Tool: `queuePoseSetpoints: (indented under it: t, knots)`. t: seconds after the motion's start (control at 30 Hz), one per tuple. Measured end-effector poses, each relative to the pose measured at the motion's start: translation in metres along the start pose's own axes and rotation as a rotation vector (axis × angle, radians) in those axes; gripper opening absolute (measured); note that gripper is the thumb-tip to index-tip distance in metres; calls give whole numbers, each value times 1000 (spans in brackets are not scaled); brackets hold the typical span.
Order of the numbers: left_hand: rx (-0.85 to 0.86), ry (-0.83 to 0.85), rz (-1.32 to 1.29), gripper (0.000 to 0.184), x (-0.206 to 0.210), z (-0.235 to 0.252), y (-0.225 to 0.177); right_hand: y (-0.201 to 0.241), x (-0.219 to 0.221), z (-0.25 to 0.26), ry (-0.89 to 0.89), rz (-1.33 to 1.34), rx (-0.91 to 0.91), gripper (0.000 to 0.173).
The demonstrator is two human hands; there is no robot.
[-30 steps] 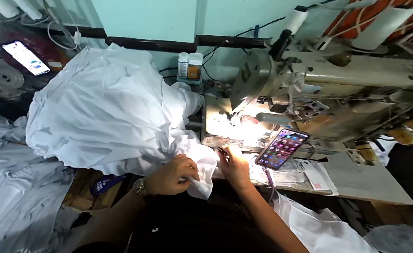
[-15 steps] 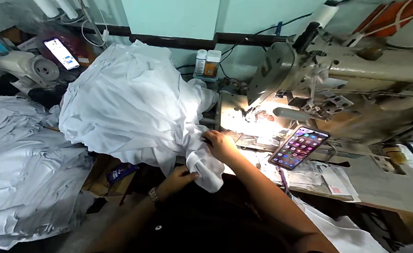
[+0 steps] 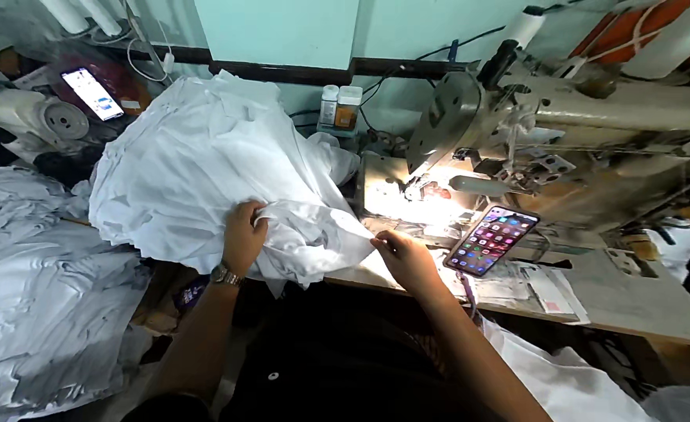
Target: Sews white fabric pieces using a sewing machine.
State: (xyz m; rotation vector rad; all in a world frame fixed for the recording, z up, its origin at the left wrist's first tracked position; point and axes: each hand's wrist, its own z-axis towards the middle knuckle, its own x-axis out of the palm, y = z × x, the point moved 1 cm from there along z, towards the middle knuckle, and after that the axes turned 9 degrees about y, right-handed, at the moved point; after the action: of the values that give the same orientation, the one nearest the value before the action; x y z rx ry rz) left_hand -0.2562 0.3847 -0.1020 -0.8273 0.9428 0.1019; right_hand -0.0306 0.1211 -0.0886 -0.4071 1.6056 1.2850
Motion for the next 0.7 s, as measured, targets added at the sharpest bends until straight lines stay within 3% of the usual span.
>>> queuePoseSetpoints:
  t: [0.1,0.2,0.3,0.4,0.53,0.57,0.63,0.7]
  knots:
    - [-34,-80,-33,37,2,-21,6,6,2,3,-111,-19,-112,18]
    - [-78,-69,-29,45,0,-35,4,32,6,25,-93,-66,-176,22]
    - [-92,42,-15,30,1,-42,-3,47,24,52,49,-206,-159,27]
    - [-53,52,-140,26,-10,-40,-13,48,29,59,122,-197,-150,19]
    - [23,151,-479,26,-47,-27,-46,46,-17,35,-135,108,-131,16]
    - [81,205,-450,28,-58,-22,-60,45,-32,24,-217,168,-148,16]
    - [231,241,-144,33,-82,-6,-80,48,-65,-8,-312,248,-245,15]
    - [349,133,206,30,-115,21,-89,52,-97,-44,-333,229,-387,16]
